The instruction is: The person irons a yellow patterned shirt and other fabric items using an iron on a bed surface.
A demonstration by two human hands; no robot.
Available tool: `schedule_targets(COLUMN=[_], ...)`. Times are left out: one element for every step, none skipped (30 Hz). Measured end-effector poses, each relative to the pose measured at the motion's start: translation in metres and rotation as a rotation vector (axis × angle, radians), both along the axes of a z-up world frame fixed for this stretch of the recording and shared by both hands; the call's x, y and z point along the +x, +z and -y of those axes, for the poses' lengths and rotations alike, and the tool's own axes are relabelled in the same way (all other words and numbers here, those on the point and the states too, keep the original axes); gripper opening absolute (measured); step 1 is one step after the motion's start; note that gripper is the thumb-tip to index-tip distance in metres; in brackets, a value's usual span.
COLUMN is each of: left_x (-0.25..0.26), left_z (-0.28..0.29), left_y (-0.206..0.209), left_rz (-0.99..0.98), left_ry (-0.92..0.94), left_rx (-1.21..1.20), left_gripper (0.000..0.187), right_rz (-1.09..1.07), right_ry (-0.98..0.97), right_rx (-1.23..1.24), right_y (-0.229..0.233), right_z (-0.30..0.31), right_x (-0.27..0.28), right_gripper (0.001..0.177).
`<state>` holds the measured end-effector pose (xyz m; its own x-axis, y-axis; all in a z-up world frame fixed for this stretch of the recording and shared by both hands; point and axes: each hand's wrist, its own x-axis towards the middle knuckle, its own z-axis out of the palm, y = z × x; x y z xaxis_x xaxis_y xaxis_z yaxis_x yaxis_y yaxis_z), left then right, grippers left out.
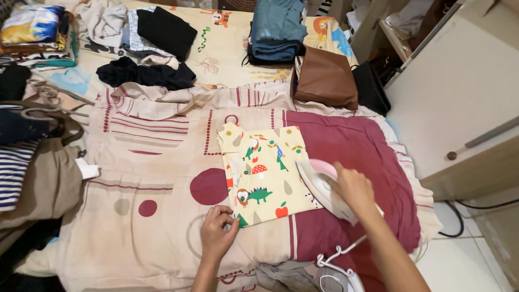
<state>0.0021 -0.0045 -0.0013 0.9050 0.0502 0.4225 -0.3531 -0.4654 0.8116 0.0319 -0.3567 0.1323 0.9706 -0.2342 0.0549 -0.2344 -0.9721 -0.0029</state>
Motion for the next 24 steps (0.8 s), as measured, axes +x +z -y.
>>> schedule_targets(left_x=[0.0, 0.0, 0.0, 0.0, 0.0, 0.001, 0.001, 0.001, 0.001, 0.001, 0.0, 0.0, 0.0, 0.0, 0.0, 0.0, 0.0, 0.001, 0.001, 0.002, 0.003, 0.004, 0.004, 0.004], left_z=[0.0, 0.0, 0.0, 0.0, 0.0, 0.0, 0.0, 0.0, 0.001, 0.001, 0.001, 0.0, 0.0, 0.001, 0.001, 0.001, 0.001, 0.0, 0.0, 0.0, 0.001, 0.001, 0.0, 0.0], left_y=[0.0, 0.0, 0.0, 0.0, 0.0, 0.0, 0.0, 0.001, 0.0, 0.001, 0.001, 0.001, 0.001, 0.001, 0.001, 0.001, 0.0, -0.001, -0.001, -0.002, -0.003, -0.003, -0.003, -0.003], left_rz=[-0.002, -0.004, -0.004, 0.01, 0.023, 0.037, 0.012, -0.012, -0.036, -0.031, -0.026, -0.021, -0.013, -0.005, 0.004, 0.008, 0.012, 0.016, 0.024, 0.032, 0.04, 0.037, 0.035, 0.033], left_ry=[-0.003, -0.006, -0.008, -0.008, -0.008, -0.007, -0.005, -0.004, -0.004, -0.002, -0.001, 0.0, 0.002, 0.004, 0.002, 0.002, -0.001, -0.004, -0.004, -0.004, -0.004, -0.011, -0.013, -0.015], left_rx=[-0.002, -0.003, -0.007, -0.009, -0.012, -0.015, -0.016, -0.017, -0.018, -0.016, -0.014, -0.012, -0.008, -0.005, -0.002, -0.005, -0.01, -0.014, -0.011, -0.007, -0.007, -0.012, -0.018, -0.024], left_gripper=[0.022, 0.022, 0.021, 0.022, 0.022, 0.023, 0.023, 0.023, 0.024, 0.024, 0.024, 0.024, 0.023, 0.023, 0.023, 0.023, 0.022, 0.022, 0.022, 0.023, 0.023, 0.023, 0.022, 0.022], right_rz=[-0.002, 0.015, 0.034, 0.053, 0.072, 0.09, 0.109, 0.11, 0.111, 0.13, 0.149, 0.168, 0.152, 0.135, 0.119, 0.104, 0.088, 0.072, 0.072, 0.072, 0.071, 0.088, 0.105, 0.122], right_ry=[0.004, 0.015, 0.028, 0.04, 0.05, 0.06, 0.07, 0.077, 0.083, 0.094, 0.104, 0.114, 0.11, 0.107, 0.099, 0.11, 0.119, 0.128, 0.107, 0.086, 0.065, 0.053, 0.047, 0.041], right_rx=[0.016, 0.022, 0.027, 0.032, 0.033, 0.034, 0.037, 0.058, 0.079, 0.066, 0.054, 0.041, 0.047, 0.053, 0.06, 0.069, 0.078, 0.086, 0.087, 0.088, 0.086, 0.085, 0.083, 0.082], right_y=[0.0, -0.001, -0.002, -0.004, -0.008, -0.012, -0.018, -0.023, -0.027, -0.031, -0.035, -0.038, -0.039, -0.039, -0.037, -0.036, -0.035, -0.034, -0.034, -0.035, -0.034, -0.034, -0.035, -0.038], right_z=[-0.007, -0.013, -0.019, -0.023, -0.026, -0.028, -0.03, -0.031, -0.029, -0.029, -0.031, -0.031, -0.031, -0.031, -0.031, -0.032, -0.031, -0.032, -0.031, -0.031, -0.029, -0.029, -0.029, -0.029], right_x=[0.01, 0.021, 0.034, 0.048, 0.064, 0.081, 0.098, 0.116, 0.133, 0.15, 0.165, 0.175, 0.182, 0.186, 0.188, 0.186, 0.179, 0.172, 0.164, 0.156, 0.152, 0.152, 0.154, 0.156], right_gripper=[0.052, 0.052, 0.052, 0.051, 0.052, 0.053, 0.054, 0.052, 0.05, 0.045, 0.041, 0.04, 0.04, 0.039, 0.039, 0.037, 0.036, 0.035, 0.033, 0.032, 0.031, 0.03, 0.03, 0.029])
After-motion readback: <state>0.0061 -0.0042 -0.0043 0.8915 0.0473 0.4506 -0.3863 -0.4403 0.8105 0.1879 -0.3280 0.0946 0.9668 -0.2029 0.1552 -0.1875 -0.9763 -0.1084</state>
